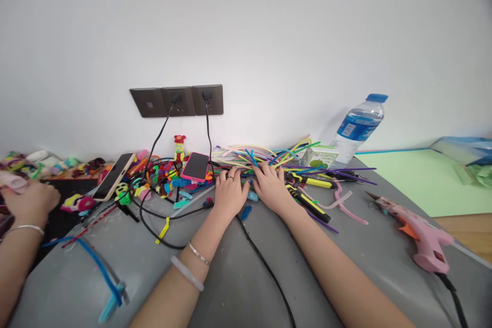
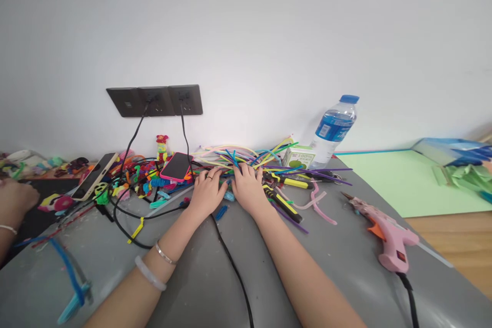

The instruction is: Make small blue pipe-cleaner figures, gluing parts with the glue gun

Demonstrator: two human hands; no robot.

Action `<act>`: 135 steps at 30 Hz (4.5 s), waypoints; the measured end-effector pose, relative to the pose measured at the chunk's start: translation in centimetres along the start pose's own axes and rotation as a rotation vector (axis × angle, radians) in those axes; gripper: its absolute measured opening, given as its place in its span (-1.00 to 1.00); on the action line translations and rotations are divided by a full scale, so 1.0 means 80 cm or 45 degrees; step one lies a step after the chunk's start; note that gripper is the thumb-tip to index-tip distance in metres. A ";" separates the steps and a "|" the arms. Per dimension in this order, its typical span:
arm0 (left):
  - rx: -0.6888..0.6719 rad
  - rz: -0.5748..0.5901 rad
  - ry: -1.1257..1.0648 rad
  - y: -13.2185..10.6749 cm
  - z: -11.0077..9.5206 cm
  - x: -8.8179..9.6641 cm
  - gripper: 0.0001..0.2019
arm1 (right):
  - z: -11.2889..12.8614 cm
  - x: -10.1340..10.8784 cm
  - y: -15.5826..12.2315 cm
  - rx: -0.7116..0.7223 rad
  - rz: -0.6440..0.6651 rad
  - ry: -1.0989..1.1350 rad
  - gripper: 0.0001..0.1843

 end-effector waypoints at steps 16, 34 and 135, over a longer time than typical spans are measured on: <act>-0.003 -0.028 -0.038 0.003 0.003 0.002 -0.61 | -0.001 0.001 -0.001 -0.032 0.027 0.039 -0.51; 0.090 0.032 0.022 0.004 0.003 0.003 -0.55 | 0.000 0.006 0.000 -0.068 0.089 0.071 -0.50; 0.035 -0.439 -1.435 0.001 -0.003 0.025 -0.86 | -0.014 0.043 0.019 -0.025 0.311 1.753 -0.52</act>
Point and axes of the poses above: each hand's wrist, its own y-axis towards the middle knuckle, its own x-axis out of the back of the hand, z = x × y, the point moved 4 cm from there along y, towards the middle knuckle, and after that the axes turned 14 degrees about -x, right-handed, at the moved point
